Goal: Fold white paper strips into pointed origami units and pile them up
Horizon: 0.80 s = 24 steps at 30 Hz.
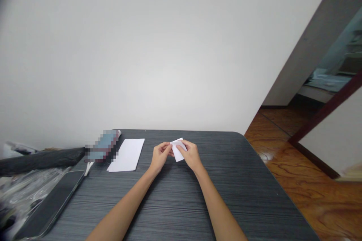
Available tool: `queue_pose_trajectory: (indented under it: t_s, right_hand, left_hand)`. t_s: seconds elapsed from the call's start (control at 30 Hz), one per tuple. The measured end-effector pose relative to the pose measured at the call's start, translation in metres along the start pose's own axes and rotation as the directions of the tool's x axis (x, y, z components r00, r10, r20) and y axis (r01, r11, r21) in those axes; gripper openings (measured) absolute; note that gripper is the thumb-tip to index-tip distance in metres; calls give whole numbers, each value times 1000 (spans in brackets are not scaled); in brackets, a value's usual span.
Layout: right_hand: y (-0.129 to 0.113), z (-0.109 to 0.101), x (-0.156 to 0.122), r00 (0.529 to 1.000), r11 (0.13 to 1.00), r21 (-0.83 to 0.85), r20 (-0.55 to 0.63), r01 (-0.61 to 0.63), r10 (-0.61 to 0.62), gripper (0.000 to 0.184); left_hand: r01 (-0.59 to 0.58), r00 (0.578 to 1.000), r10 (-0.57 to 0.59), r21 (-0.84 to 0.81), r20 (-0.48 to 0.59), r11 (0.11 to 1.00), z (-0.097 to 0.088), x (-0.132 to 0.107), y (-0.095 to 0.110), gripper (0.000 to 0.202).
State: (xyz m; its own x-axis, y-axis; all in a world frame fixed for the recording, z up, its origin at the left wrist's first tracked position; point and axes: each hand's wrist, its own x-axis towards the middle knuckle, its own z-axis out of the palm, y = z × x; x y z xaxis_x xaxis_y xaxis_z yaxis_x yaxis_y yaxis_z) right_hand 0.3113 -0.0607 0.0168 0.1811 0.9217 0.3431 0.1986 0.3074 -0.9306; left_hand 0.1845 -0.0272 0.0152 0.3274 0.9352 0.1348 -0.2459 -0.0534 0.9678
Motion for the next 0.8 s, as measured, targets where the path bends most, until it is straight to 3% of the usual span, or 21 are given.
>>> queue_pose_trajectory:
  t_s: [0.43, 0.8]
  right_hand:
    - [-9, -12, -3, 966, 953, -201, 176, 226, -192, 27]
    - [-14, -12, -4, 953, 921, -275, 203, 276, -225, 30]
  left_hand:
    - [166, 983, -151, -151, 108, 974, -9, 3, 4, 25]
    - [247, 963, -220, -187, 153, 951, -13, 6, 4, 25]
